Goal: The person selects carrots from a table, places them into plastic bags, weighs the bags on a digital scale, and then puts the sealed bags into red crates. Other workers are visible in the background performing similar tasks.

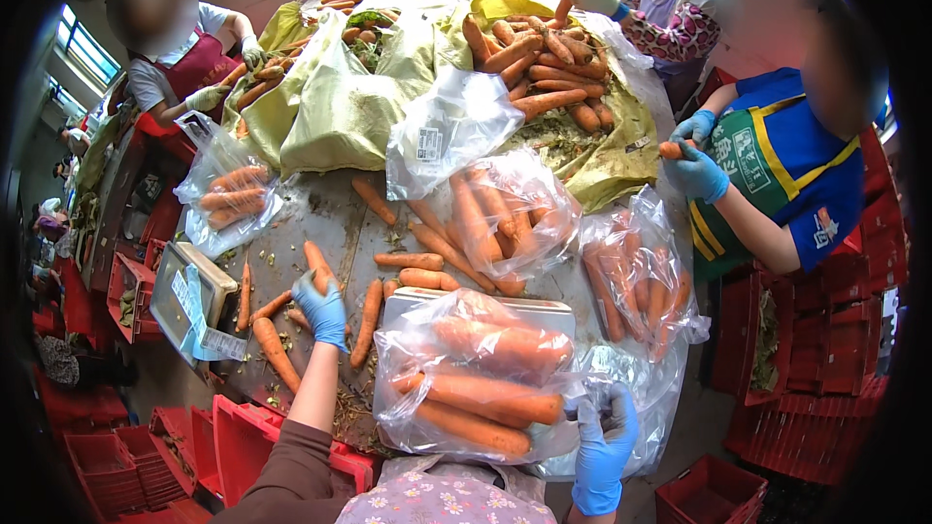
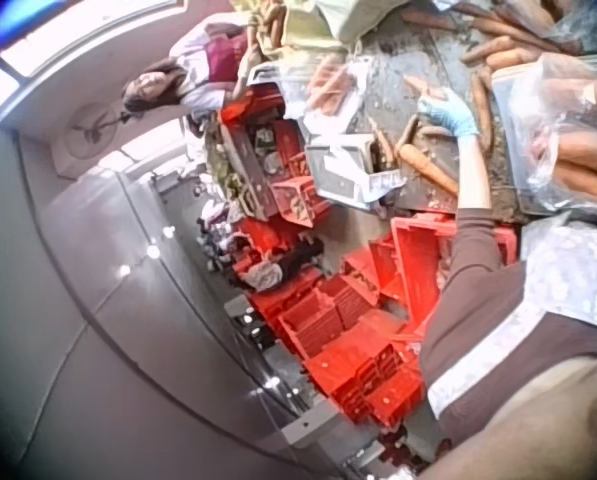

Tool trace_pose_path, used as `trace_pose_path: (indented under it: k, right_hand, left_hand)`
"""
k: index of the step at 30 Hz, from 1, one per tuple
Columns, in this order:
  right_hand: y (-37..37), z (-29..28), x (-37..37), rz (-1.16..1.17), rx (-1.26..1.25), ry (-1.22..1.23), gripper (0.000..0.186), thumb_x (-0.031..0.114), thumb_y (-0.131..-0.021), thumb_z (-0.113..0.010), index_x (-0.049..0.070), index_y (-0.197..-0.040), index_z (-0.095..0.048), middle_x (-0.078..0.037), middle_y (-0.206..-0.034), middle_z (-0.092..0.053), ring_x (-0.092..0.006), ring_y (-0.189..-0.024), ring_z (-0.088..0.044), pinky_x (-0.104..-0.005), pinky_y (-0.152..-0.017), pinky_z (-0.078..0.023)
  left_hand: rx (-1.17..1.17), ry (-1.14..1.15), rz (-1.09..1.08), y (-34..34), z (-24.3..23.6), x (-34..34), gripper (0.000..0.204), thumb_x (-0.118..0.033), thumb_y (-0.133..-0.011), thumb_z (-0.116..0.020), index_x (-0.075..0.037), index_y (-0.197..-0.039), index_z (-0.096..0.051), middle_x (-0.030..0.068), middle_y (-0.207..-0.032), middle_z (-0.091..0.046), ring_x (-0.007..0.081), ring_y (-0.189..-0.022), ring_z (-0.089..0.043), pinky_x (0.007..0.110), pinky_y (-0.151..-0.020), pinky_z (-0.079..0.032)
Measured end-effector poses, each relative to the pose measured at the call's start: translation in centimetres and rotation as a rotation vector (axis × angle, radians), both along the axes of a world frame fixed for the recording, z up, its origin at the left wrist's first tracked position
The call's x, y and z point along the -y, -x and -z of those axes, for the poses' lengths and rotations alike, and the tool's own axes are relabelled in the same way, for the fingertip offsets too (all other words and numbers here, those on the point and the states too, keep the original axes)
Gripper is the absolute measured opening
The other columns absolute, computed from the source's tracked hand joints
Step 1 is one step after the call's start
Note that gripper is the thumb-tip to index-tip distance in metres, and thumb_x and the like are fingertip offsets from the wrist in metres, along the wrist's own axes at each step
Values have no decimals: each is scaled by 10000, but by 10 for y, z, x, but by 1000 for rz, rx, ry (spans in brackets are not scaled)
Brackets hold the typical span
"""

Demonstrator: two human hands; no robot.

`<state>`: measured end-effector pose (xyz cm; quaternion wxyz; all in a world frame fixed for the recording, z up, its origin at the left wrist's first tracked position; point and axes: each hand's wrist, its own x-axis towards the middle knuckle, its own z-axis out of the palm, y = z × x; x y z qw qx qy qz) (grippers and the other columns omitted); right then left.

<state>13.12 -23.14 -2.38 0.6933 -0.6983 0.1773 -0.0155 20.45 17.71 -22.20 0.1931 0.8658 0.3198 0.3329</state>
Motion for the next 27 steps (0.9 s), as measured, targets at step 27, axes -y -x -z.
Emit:
trace_pose_path:
  k: [27]
  right_hand:
    - [-18, 0, 2, 71, -33, 58, 175, 74, -845, -579, 14, -1009, -558, -31, -776, -587, -91, -667, -531, -223, -630, -436]
  left_hand:
    - [-775, -531, 1106, -159, -26, 78, 388, -357, -587, -684, -146, -908, -630, 108, -916, -602, 284, -925, -550, 424, -816, -401]
